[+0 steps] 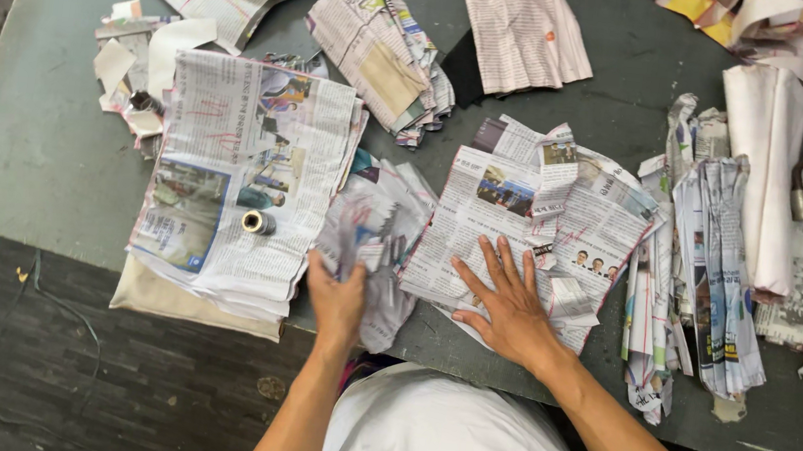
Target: The person repeatedly picks up newspaper sheets from a cluttered table, unfolds them, and folds them into smaller rectangles. The person handles the sheets one at a time, placing folded pieces into a growing stack on the table.
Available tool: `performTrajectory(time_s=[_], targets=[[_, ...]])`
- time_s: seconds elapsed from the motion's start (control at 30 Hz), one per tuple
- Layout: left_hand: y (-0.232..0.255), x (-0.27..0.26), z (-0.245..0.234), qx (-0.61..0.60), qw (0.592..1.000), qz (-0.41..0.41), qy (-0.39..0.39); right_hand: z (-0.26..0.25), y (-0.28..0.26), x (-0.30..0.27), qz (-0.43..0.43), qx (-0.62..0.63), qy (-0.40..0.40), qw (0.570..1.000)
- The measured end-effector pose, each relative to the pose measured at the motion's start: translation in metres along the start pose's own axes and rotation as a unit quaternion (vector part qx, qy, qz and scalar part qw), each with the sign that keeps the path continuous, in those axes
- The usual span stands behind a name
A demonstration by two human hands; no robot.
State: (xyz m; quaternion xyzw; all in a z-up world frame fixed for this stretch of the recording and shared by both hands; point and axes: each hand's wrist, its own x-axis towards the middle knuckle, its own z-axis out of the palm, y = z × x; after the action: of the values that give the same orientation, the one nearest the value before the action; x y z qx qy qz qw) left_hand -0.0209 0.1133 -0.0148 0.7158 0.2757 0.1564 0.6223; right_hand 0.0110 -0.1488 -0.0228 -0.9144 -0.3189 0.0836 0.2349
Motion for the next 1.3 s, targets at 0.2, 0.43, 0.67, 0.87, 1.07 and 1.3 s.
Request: performTrajectory(time_s=[0.2, 0.43, 0.67, 0.87, 1.07, 1.3], targets=[[0.043, 0.006, -0.046, -0.175, 0.973, -0.145, -0.041, 0.0, -0.001, 0.0, 0.024, 0.009, -0.024, 0.999], [0.098, -0.007, -0.055, -0.256, 0.936, -0.234, -0.057, -0.005, -0.007, 0.003, 0.034, 0.004, -0.035, 0.999], [0.137, -0.022, 0.018, -0.357, 0.893, -0.219, -0.163, -0.02, -0.009, 0.004, -0.015, 0.035, 0.037, 0.999], [0.125, -0.036, 0.108, -0.461, 0.821, -0.189, -0.277, -0.06, -0.02, -0.025, 0.092, 0.196, 0.031, 0.976], [0.079, -0.039, 0.135, -0.273, 0.907, -0.257, -0.189, -0.089, -0.026, -0.077, 0.153, 0.182, 0.09, 0.967], [0.043, -0.045, 0.086, 0.071, 0.971, -0.036, -0.226, -0.065, 0.008, -0.11, 0.386, 0.232, 0.261, 0.854]])
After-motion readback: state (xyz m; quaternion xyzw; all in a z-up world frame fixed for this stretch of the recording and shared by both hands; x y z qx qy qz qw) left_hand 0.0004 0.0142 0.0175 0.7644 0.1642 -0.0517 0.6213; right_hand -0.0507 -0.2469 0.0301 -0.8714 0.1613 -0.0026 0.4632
